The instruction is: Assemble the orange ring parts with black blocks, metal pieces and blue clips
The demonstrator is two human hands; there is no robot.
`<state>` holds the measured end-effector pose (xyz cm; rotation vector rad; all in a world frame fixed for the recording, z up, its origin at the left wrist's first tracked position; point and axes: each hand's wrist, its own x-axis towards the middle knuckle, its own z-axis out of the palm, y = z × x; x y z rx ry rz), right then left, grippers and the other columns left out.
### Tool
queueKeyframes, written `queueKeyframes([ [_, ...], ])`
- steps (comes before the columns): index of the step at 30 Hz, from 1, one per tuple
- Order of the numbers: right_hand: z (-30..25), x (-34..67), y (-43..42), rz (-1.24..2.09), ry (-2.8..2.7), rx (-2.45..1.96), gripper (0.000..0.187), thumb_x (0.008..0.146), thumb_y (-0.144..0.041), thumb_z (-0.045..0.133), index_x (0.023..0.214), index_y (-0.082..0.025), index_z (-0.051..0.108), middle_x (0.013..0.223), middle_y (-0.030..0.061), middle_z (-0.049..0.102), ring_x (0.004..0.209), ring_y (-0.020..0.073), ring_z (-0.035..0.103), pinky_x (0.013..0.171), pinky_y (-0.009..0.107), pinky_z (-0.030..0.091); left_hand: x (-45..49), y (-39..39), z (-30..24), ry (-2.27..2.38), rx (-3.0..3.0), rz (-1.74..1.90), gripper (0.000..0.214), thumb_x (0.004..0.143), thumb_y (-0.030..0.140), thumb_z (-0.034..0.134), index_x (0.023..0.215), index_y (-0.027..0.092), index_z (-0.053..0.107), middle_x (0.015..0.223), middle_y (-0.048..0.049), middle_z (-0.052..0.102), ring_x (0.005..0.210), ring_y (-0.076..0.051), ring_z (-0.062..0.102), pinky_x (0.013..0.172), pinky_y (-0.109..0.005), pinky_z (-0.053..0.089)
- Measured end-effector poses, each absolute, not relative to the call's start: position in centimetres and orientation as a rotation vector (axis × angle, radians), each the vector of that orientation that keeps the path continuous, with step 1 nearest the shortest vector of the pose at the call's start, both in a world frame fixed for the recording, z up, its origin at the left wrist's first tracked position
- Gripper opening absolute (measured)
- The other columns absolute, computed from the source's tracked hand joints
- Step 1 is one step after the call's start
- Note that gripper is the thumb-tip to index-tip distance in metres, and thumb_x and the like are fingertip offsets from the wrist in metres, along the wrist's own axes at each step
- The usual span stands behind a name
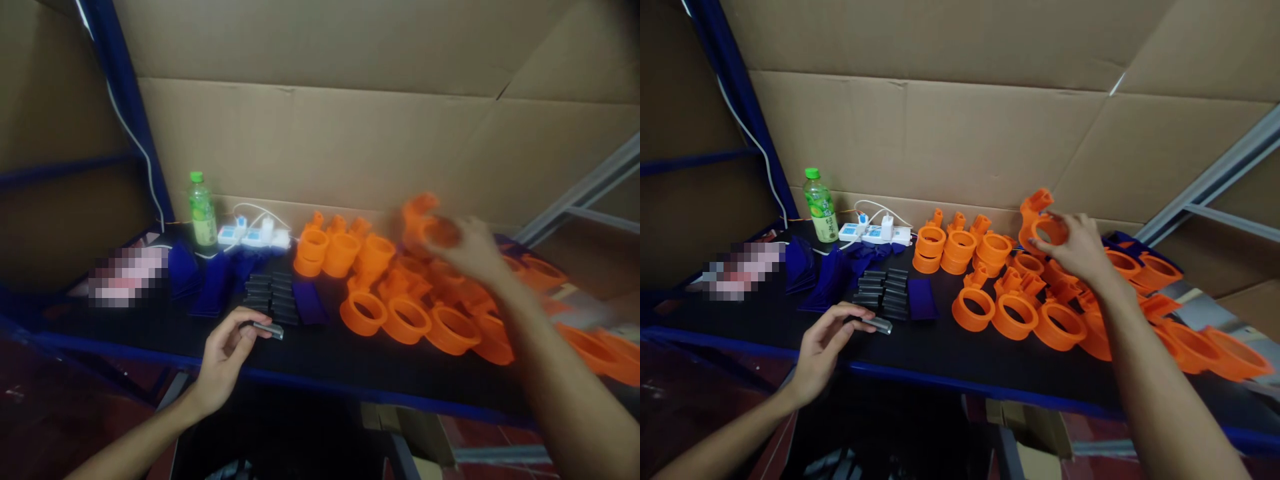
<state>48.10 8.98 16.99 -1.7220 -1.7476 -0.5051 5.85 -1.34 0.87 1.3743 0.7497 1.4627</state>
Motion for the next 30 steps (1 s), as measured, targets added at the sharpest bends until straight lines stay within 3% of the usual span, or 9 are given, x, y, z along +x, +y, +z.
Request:
queueKeyframes([
  [3,17.4,43.9,5.4,-0.364,-1.792,-1.542,0.060,0.088,-0.040,0.070,0.139,-0.012,0.056,0.131,0.0200,0.058,0.116,0.0221,0.058,0.096,0.030,0.043,5.9,-0.8,0.9,0.661,1.276,1.477,0.032,0.094,0.035,0.062,0.120,0.018,0.066,0.114,-0.0142,0.071,0.101,-0.030,0.070,0.087,-0.046,0.057],
  [8,14.8,31.8,-1.5,0.413,-2.159,-1.064,0.069,0.078,-0.042,0.081,0.139,-0.026,0.053,0.135,0.0083,0.056,0.118,0.0224,0.058,0.099,0.033,0.049,6.0,-0.3,1.5,0.496,1.117,1.439,0.056,0.092,0.051,0.059,0.139,0.021,0.054,0.135,-0.0172,0.063,0.123,-0.035,0.060,0.096,-0.052,0.053],
  [12,11.3,25.9,-3.9,0.746,-2.289,-0.873,0.073,0.078,-0.044,0.081,0.143,-0.029,0.051,0.140,0.0071,0.053,0.127,0.0215,0.054,0.108,0.034,0.046,5.4,-0.8,1.9,0.582,0.998,1.437,0.044,0.095,0.052,0.053,0.129,0.024,0.060,0.130,-0.0116,0.066,0.114,-0.031,0.066,0.093,-0.046,0.056],
  [15,9.4,25.3,-3.7,0.589,-2.257,-0.908,0.039,0.097,-0.033,0.059,0.136,-0.026,0.057,0.128,0.0060,0.062,0.117,0.0181,0.058,0.102,0.034,0.049,4.9,-1.3,2.3,0.618,0.957,1.428,0.043,0.097,0.052,0.049,0.118,0.019,0.066,0.104,-0.0117,0.074,0.088,-0.027,0.073,0.077,-0.041,0.059],
  [17,8.4,25.5,-3.0,0.381,-2.254,-1.045,0.026,0.101,-0.028,0.052,0.123,-0.024,0.064,0.114,0.0052,0.067,0.106,0.0186,0.060,0.093,0.035,0.051,4.8,-1.4,2.6,0.602,0.952,1.420,0.047,0.097,0.054,0.048,0.114,0.015,0.067,0.088,-0.0116,0.074,0.075,-0.025,0.071,0.069,-0.037,0.058],
  [23,5.9,25.2,-1.7,0.027,-2.354,-1.320,0.013,0.097,-0.026,0.058,0.100,-0.022,0.070,0.099,0.0053,0.067,0.095,0.0207,0.061,0.071,0.032,0.050,5.0,-1.2,2.8,0.620,0.868,1.356,0.048,0.094,0.055,0.050,0.108,0.013,0.069,0.072,-0.0087,0.070,0.070,-0.024,0.069,0.068,-0.035,0.057],
  [26,5.1,24.9,-1.6,0.011,-2.326,-1.371,0.012,0.097,-0.025,0.058,0.098,-0.023,0.069,0.099,0.0046,0.066,0.092,0.0197,0.062,0.067,0.031,0.048,5.0,-1.0,2.6,0.604,0.842,1.300,0.053,0.095,0.057,0.045,0.105,0.012,0.069,0.071,-0.0099,0.071,0.068,-0.024,0.068,0.067,-0.035,0.055],
  [30,5.4,24.9,-1.4,0.123,-2.303,-1.358,0.012,0.096,-0.021,0.057,0.093,-0.022,0.068,0.098,0.0038,0.066,0.091,0.0184,0.063,0.069,0.030,0.047,5.0,-0.9,2.8,0.650,0.875,1.279,0.047,0.094,0.052,0.051,0.106,0.011,0.069,0.073,-0.0103,0.072,0.069,-0.025,0.069,0.068,-0.035,0.055],
])
